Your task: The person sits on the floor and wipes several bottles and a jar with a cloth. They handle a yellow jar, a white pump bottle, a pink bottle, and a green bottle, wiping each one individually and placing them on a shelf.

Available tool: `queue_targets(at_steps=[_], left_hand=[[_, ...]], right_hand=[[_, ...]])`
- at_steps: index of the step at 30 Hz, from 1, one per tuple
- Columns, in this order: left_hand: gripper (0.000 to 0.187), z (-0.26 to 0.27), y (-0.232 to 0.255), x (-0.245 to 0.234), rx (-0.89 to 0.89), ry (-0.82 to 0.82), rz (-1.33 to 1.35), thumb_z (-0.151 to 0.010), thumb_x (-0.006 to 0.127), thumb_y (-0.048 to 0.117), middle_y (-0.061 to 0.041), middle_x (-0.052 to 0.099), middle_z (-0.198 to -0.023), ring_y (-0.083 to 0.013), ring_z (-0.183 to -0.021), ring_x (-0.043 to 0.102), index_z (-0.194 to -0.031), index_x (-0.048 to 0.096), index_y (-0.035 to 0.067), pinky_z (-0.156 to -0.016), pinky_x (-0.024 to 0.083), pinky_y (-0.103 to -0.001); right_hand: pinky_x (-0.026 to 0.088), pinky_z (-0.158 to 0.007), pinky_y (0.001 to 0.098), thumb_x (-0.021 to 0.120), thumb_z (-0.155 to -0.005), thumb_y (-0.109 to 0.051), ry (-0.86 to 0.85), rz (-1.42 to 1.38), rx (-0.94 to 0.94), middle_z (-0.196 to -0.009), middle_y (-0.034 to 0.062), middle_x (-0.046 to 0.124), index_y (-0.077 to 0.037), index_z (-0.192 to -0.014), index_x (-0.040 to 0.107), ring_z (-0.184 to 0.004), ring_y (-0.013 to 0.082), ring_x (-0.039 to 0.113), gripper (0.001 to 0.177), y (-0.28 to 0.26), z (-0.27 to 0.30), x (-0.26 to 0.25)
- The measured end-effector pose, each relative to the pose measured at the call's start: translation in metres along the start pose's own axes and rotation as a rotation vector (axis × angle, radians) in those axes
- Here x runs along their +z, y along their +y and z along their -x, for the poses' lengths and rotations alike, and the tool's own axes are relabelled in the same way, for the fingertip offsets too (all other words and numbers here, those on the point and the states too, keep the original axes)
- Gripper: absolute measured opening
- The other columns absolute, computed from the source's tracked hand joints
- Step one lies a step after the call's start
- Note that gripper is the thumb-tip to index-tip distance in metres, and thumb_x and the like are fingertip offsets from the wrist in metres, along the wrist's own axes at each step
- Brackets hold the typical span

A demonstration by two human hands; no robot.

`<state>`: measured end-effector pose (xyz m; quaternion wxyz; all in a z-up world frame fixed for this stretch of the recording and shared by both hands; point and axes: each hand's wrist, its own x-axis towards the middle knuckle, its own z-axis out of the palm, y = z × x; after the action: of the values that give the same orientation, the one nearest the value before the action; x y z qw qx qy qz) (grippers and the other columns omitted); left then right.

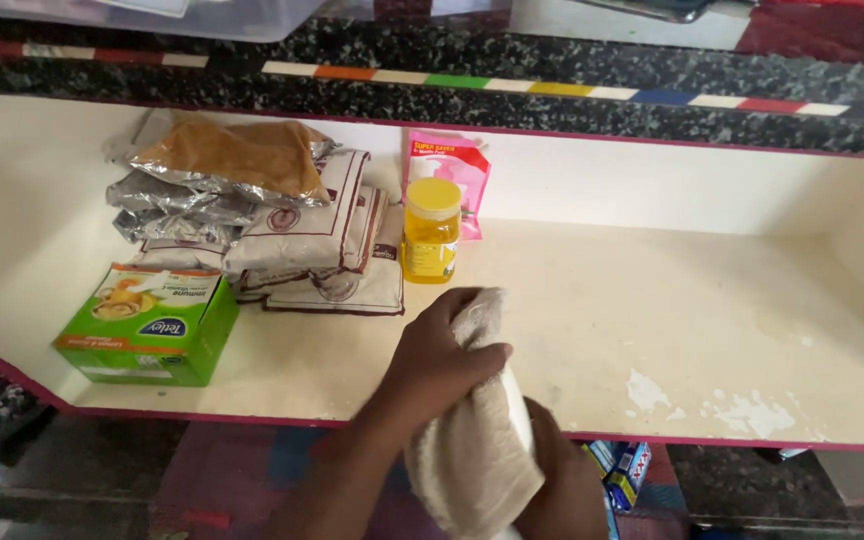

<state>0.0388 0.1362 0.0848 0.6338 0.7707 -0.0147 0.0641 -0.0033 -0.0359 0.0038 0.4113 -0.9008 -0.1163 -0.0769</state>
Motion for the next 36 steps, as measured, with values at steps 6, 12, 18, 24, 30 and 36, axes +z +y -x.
queue_targets(at_steps=[6, 12, 18, 24, 30, 36], left_hand=[[0.092, 0.013, 0.021, -0.011, 0.166, -0.448, 0.489, -0.081, 0.079, 0.031, -0.014, 0.054, -0.149, -0.0259, -0.141, 0.052, -0.158, 0.036, 0.005, -0.113, 0.045, -0.039], [0.096, 0.024, 0.018, 0.038, 0.032, -0.34, 0.748, -0.085, 0.074, 0.038, -0.015, 0.051, -0.149, -0.029, -0.14, 0.047, -0.162, 0.026, 0.006, -0.116, 0.036, -0.043], [0.09, 0.031, -0.003, 0.083, 0.24, -0.132, 0.317, -0.089, 0.068, 0.039, -0.016, 0.054, -0.145, -0.027, -0.133, 0.054, -0.16, 0.025, 0.003, -0.11, 0.045, -0.04], [0.082, 0.013, -0.029, 0.073, 0.002, -0.076, 0.66, -0.097, 0.05, 0.05, -0.02, 0.049, -0.15, -0.0297, -0.135, 0.05, -0.159, 0.026, 0.003, -0.11, 0.042, -0.041], [0.089, 0.037, -0.027, 0.087, 0.617, 0.234, -0.097, -0.105, 0.047, 0.056, -0.028, 0.015, -0.168, -0.0403, -0.155, 0.02, -0.161, 0.013, -0.004, -0.122, 0.022, -0.05], [0.067, 0.048, -0.021, 0.085, 0.612, 0.03, -0.557, -0.109, 0.03, 0.042, -0.024, 0.024, -0.173, -0.0426, -0.164, 0.016, -0.162, 0.035, 0.002, -0.128, 0.01, -0.06]], right_hand=[[0.055, -0.092, 0.0338, 0.088, -0.067, -0.017, -0.169, -0.535, 0.023, -0.11, 0.0141, 0.08, -0.003, -0.141, 0.056, -0.105, 0.017, 0.072, 0.082, 0.023, 0.002, -0.031], [0.055, -0.089, 0.0353, 0.081, -0.077, -0.02, 0.041, -0.856, 0.037, -0.113, 0.0126, 0.075, 0.001, -0.14, 0.052, -0.102, 0.0188, 0.068, 0.073, 0.05, 0.006, -0.025], [0.053, -0.086, 0.0403, 0.054, -0.102, -0.037, 0.128, -0.524, 0.265, -0.117, 0.0137, 0.072, -0.003, -0.141, 0.057, -0.103, 0.028, 0.064, 0.051, 0.06, -0.026, -0.057], [0.04, -0.108, 0.038, 0.043, -0.097, -0.038, -0.079, -1.021, 0.473, -0.148, 0.0103, 0.052, -0.021, -0.161, 0.033, -0.135, 0.0241, 0.05, 0.066, 0.015, -0.016, -0.076], [0.041, -0.107, 0.0377, 0.045, -0.095, -0.027, -0.232, -1.11, 0.293, -0.148, 0.0111, 0.053, -0.016, -0.158, 0.035, -0.132, 0.0252, 0.052, 0.065, 0.067, -0.013, -0.04], [0.052, -0.097, 0.0452, 0.048, -0.099, -0.036, -0.375, -1.528, 0.619, -0.127, 0.0211, 0.067, 0.0, -0.141, 0.055, -0.112, 0.0311, 0.065, 0.056, 0.119, -0.02, -0.012]])
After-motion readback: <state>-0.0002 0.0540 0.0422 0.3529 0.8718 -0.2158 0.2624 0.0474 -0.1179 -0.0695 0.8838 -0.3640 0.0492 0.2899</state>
